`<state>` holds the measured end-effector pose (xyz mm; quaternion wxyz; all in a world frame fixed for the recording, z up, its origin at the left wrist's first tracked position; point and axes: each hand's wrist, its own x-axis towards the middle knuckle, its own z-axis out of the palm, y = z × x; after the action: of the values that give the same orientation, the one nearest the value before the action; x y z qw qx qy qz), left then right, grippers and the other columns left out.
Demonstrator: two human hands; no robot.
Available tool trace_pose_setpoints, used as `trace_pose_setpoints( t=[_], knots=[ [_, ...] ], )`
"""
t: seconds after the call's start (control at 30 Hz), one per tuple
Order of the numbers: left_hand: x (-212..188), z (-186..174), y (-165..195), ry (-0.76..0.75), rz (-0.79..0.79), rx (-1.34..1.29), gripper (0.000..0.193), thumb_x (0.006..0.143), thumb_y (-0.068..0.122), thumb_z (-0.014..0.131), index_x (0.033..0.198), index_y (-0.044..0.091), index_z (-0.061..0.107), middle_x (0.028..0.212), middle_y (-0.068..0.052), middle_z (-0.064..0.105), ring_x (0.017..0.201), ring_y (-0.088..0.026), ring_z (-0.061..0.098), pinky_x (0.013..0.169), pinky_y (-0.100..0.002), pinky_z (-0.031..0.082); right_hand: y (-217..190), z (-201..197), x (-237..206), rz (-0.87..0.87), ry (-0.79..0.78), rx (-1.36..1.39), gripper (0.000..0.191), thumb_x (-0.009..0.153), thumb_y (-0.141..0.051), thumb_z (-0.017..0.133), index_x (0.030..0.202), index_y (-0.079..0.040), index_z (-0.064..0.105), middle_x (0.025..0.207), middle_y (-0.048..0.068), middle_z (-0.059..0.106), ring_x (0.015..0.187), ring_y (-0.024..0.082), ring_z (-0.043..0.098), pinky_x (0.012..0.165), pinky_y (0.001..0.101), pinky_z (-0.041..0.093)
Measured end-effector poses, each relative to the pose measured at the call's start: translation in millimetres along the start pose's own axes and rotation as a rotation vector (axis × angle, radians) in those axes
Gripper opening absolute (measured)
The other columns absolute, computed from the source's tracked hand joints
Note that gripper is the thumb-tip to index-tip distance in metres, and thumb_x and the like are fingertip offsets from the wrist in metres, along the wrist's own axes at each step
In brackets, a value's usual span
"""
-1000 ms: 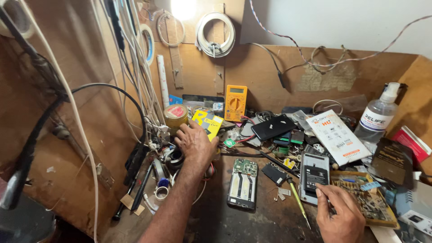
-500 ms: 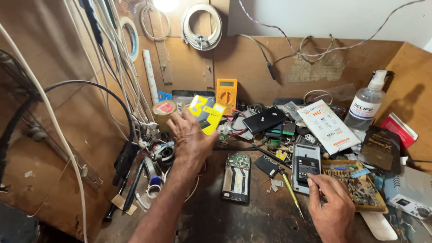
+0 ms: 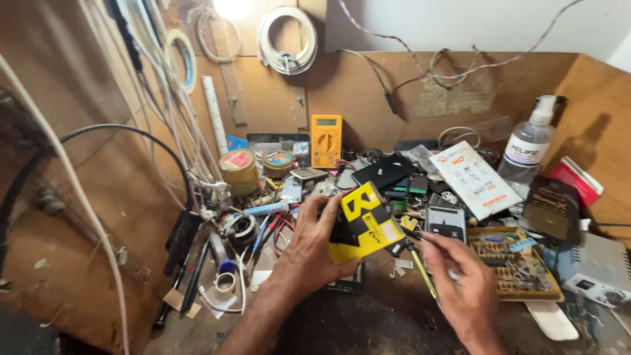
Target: The person uses a prying tool to remove the old battery from a disassembled smartphone, then places a new battery into the device and presses it into place. The work occurs on a cluttered repair bench with tools and spare parts visible.
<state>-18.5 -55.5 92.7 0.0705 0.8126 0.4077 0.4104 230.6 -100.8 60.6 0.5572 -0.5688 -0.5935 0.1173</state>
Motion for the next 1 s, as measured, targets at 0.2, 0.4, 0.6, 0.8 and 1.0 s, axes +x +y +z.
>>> trace_pose_setpoints(
  t=[0.2,0.4,0.6,0.8,1.0],
  knots=[
    [-8,3,-13,0.070,0.021,-0.080,0.111,0.057,0.027,0.095,0.146,-0.006,0.037,0.140,-0.029,0.040,0.130,-0.044,0.047,0.108,-0.047,0.045,-29,23,18,0.209,-0.240,0.323,0.038,0.095,-0.025,0.065,0.125,-0.003,0.074,0.090,0.008,0.078,0.076,0.012,0.072,0.068,0.0260,0.056],
    [-10,6,-19,0.120,0.060,-0.044,0.109,0.060,0.028,0.094,0.147,-0.008,0.037,0.141,-0.028,0.042,0.134,-0.045,0.046,0.111,-0.048,0.044,-46,34,22,0.220,-0.306,0.474,0.038,0.095,-0.027,0.066,0.122,-0.002,0.074,0.088,0.007,0.078,0.073,0.011,0.073,0.067,0.0250,0.058],
    [-7,5,-11,0.064,0.026,-0.046,0.107,0.058,0.025,0.093,0.145,-0.007,0.039,0.140,-0.028,0.042,0.134,-0.045,0.044,0.112,-0.048,0.040,-46,37,36,0.180,-0.144,0.421,0.025,0.095,-0.018,0.075,0.110,0.002,0.079,0.081,0.000,0.067,0.068,0.003,0.051,0.060,0.0208,0.041],
    [-2,2,1,-0.047,-0.017,-0.041,0.108,0.057,0.021,0.092,0.147,-0.005,0.038,0.141,-0.025,0.042,0.135,-0.044,0.041,0.113,-0.046,0.039,-36,30,49,0.254,-0.237,0.342,0.019,0.090,-0.016,0.077,0.095,0.002,0.078,0.076,0.001,0.070,0.064,0.004,0.054,0.057,0.0221,0.044],
    [5,-1,-2,-0.092,0.083,0.073,0.110,0.056,0.026,0.093,0.145,-0.009,0.037,0.141,-0.026,0.044,0.136,-0.046,0.040,0.117,-0.052,0.030,-8,32,53,0.358,-0.119,0.409,0.012,0.088,-0.012,0.076,0.094,-0.001,0.075,0.080,0.006,0.073,0.067,0.009,0.062,0.063,0.0245,0.052]
  ],
)
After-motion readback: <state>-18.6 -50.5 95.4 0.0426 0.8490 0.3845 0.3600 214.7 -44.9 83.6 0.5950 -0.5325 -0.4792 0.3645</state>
